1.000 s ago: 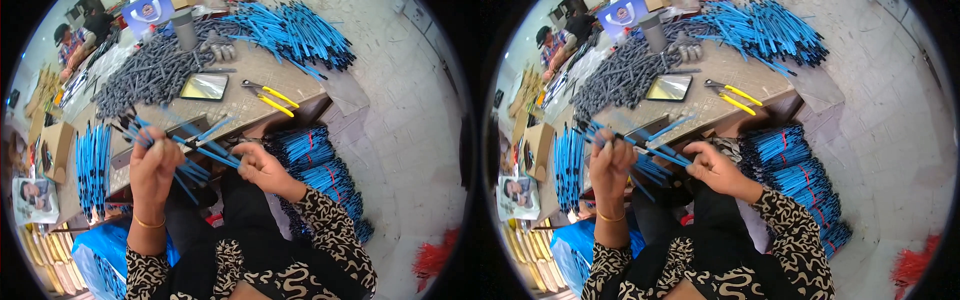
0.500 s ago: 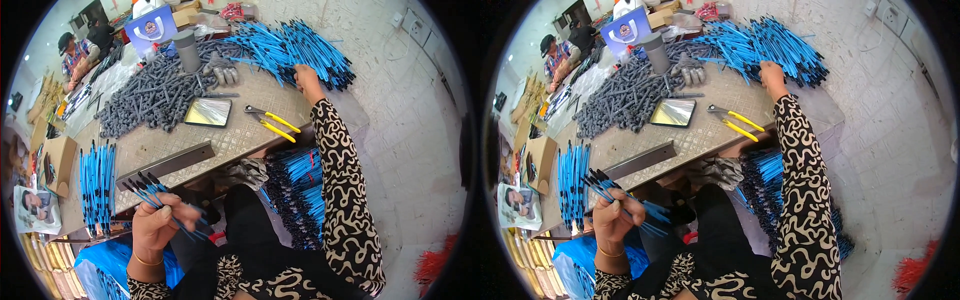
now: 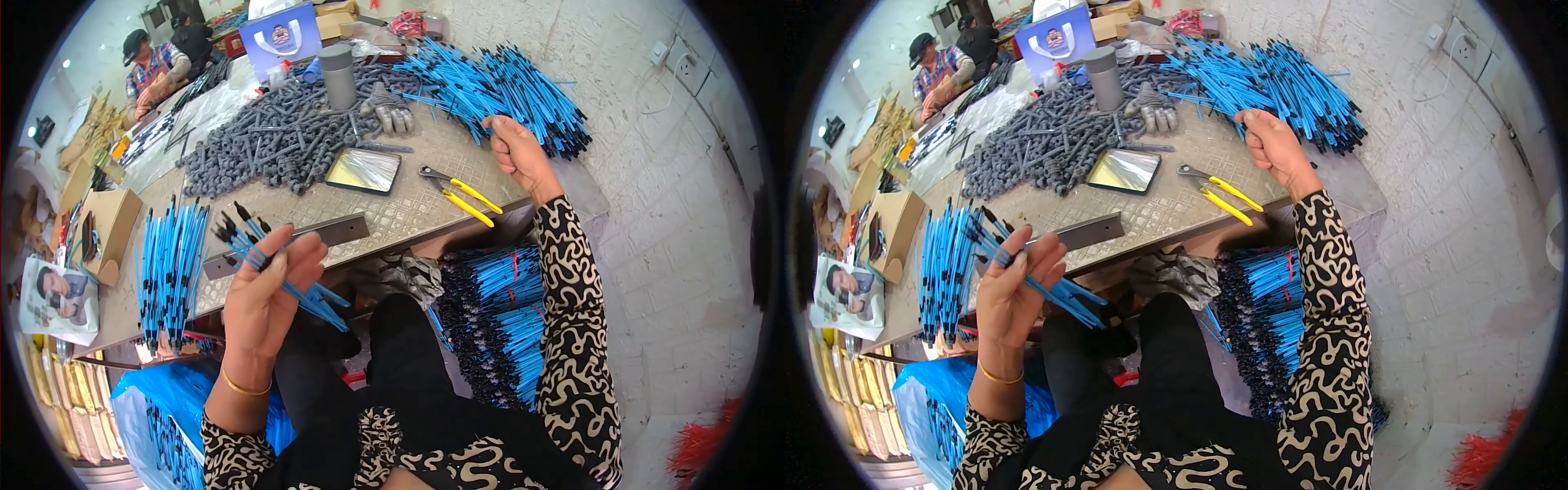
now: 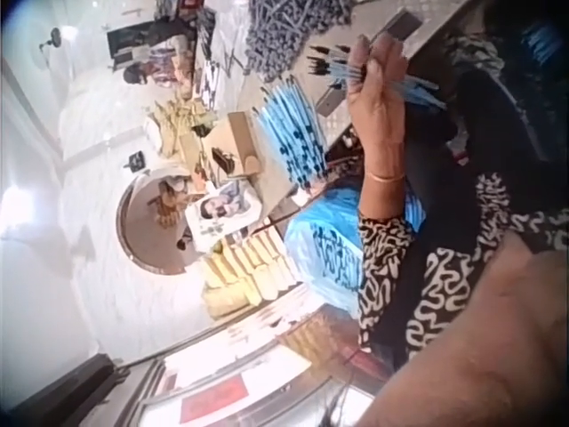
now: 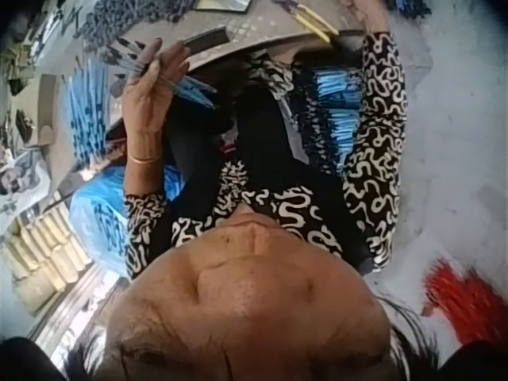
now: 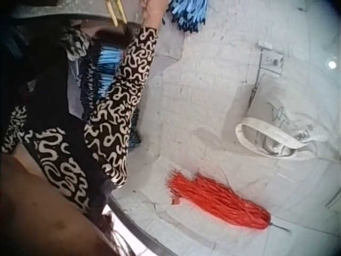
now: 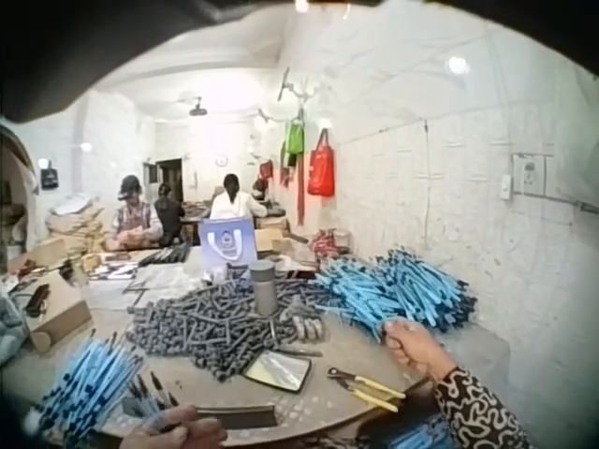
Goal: The person assembles blue plastic rods with black connectors using pliers.
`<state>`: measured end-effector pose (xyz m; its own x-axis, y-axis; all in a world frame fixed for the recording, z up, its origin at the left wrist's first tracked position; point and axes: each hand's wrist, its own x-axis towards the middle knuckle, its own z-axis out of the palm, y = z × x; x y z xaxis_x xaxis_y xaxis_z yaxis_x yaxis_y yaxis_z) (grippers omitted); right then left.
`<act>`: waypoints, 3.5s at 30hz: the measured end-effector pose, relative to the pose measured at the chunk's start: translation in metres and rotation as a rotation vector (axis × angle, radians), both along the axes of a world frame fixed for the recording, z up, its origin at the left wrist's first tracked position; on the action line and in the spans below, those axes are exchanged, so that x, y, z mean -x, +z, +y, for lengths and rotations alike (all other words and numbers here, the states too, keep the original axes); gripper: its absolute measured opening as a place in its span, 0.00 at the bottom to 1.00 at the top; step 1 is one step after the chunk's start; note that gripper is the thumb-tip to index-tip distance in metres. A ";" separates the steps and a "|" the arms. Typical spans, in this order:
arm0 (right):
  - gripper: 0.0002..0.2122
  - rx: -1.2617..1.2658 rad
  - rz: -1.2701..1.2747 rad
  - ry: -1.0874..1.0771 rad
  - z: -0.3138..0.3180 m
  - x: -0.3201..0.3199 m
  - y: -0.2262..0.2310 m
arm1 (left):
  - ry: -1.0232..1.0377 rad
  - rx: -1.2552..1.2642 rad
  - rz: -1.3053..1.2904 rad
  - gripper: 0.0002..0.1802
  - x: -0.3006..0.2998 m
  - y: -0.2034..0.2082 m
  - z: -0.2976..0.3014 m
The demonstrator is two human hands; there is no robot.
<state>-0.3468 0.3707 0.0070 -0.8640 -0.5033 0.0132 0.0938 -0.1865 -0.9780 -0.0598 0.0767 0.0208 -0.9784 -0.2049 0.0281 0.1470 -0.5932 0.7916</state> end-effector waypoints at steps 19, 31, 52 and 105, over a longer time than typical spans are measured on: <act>0.14 -0.455 1.268 -0.132 -0.053 -0.179 -0.060 | 0.363 0.228 0.097 0.07 0.046 -0.005 0.014; 0.15 -0.561 0.897 -0.242 -0.067 -0.007 -0.006 | 0.052 -0.109 0.172 0.08 0.004 0.006 -0.010; 0.11 -1.308 1.420 -0.706 -0.084 0.141 0.013 | -0.210 0.200 0.304 0.11 -0.018 -0.016 -0.057; 0.16 -0.512 0.567 -0.197 -0.034 -0.011 -0.029 | 0.200 -0.269 0.420 0.11 -0.001 0.003 0.013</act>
